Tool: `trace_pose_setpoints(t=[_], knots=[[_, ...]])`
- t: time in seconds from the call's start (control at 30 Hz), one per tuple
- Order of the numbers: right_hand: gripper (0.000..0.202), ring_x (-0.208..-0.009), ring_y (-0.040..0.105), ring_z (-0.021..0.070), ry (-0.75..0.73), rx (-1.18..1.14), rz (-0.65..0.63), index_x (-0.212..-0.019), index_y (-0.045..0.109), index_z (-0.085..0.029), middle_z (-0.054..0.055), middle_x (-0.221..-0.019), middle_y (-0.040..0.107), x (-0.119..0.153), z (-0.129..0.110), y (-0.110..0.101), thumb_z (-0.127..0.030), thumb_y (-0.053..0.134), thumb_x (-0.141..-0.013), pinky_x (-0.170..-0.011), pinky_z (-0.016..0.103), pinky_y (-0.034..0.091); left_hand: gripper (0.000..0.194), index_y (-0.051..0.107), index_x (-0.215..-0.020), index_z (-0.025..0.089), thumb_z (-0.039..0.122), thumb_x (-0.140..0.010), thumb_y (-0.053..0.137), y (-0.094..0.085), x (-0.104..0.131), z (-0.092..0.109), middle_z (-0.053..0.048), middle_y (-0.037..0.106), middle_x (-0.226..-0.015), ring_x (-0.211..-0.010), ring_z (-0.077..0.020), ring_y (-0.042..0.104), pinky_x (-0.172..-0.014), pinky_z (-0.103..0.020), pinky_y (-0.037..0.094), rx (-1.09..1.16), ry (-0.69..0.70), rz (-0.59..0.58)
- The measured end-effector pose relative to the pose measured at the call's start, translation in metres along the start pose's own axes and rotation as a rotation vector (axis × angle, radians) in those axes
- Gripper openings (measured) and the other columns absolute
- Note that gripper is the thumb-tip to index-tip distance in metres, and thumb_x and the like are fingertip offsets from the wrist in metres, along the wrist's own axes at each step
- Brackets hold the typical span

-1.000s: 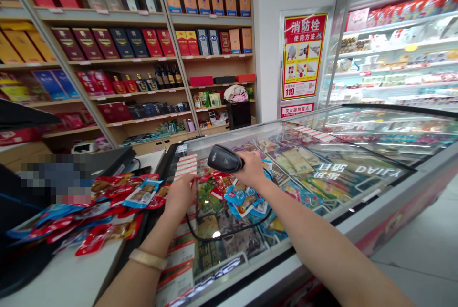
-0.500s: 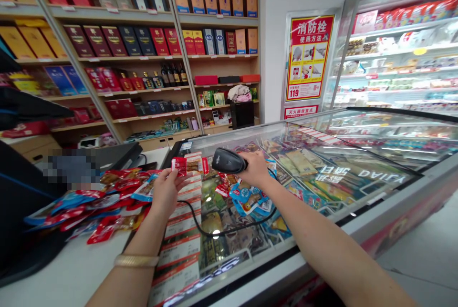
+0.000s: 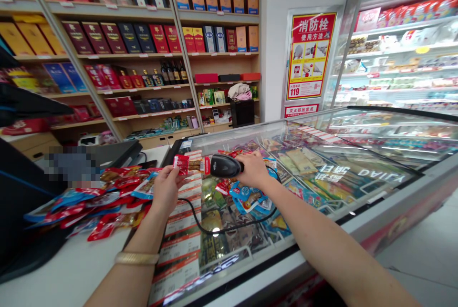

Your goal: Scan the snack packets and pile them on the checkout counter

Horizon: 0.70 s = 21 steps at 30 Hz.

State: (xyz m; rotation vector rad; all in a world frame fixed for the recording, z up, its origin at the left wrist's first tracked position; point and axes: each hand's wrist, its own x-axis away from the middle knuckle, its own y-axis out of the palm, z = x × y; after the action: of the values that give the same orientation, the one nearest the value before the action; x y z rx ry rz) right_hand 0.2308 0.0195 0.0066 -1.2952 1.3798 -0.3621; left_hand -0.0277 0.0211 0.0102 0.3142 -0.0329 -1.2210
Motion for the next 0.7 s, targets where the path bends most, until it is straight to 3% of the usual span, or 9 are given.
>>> trace_pose_setpoints(t=[0.23,0.43,0.53,0.7], knots=[[0.026,-0.099,0.071,0.0253,0.013,-0.02,0.014,-0.094,0.075,-0.025,0.005,-0.097,0.081,0.0,0.0,0.001,-0.043,0.076,-0.076,-0.087,0.036,0.032,0.024,0.049,-0.075,0.021,0.031,-0.066,0.07,0.002,0.002,0.002,0.004,0.064,-0.063,-0.063,-0.0221,0.074,-0.053,-0.027,0.057,-0.016,-0.009,-0.006],[0.023,-0.1,0.07,0.0245,0.028,-0.031,0.048,-0.096,0.075,-0.026,0.004,-0.1,0.08,-0.001,0.001,0.001,-0.039,0.073,-0.077,-0.087,0.035,0.032,0.013,0.052,-0.076,0.02,0.024,-0.073,0.064,-0.009,0.009,0.023,0.003,0.065,-0.061,-0.061,-0.0203,0.074,-0.056,-0.029,0.061,-0.062,0.036,0.132],[0.023,-0.101,0.069,0.0243,0.033,-0.042,0.045,-0.097,0.075,-0.026,0.004,-0.101,0.08,-0.001,0.002,-0.001,-0.039,0.072,-0.079,-0.087,0.035,0.032,0.009,0.054,-0.074,0.02,0.018,-0.074,0.063,-0.037,0.018,0.04,0.004,0.066,-0.06,-0.058,-0.0173,0.071,-0.062,-0.03,0.062,-0.122,0.083,0.239],[0.025,-0.104,0.069,0.0258,0.049,-0.047,0.044,-0.101,0.075,-0.027,0.004,-0.103,0.08,-0.001,0.0,-0.005,-0.04,0.073,-0.08,-0.088,0.036,0.031,0.009,0.057,-0.071,0.023,0.02,-0.071,0.066,-0.116,0.031,0.054,0.007,0.064,-0.053,-0.049,-0.0143,0.062,-0.057,-0.028,0.055,-0.308,-0.044,0.468]])
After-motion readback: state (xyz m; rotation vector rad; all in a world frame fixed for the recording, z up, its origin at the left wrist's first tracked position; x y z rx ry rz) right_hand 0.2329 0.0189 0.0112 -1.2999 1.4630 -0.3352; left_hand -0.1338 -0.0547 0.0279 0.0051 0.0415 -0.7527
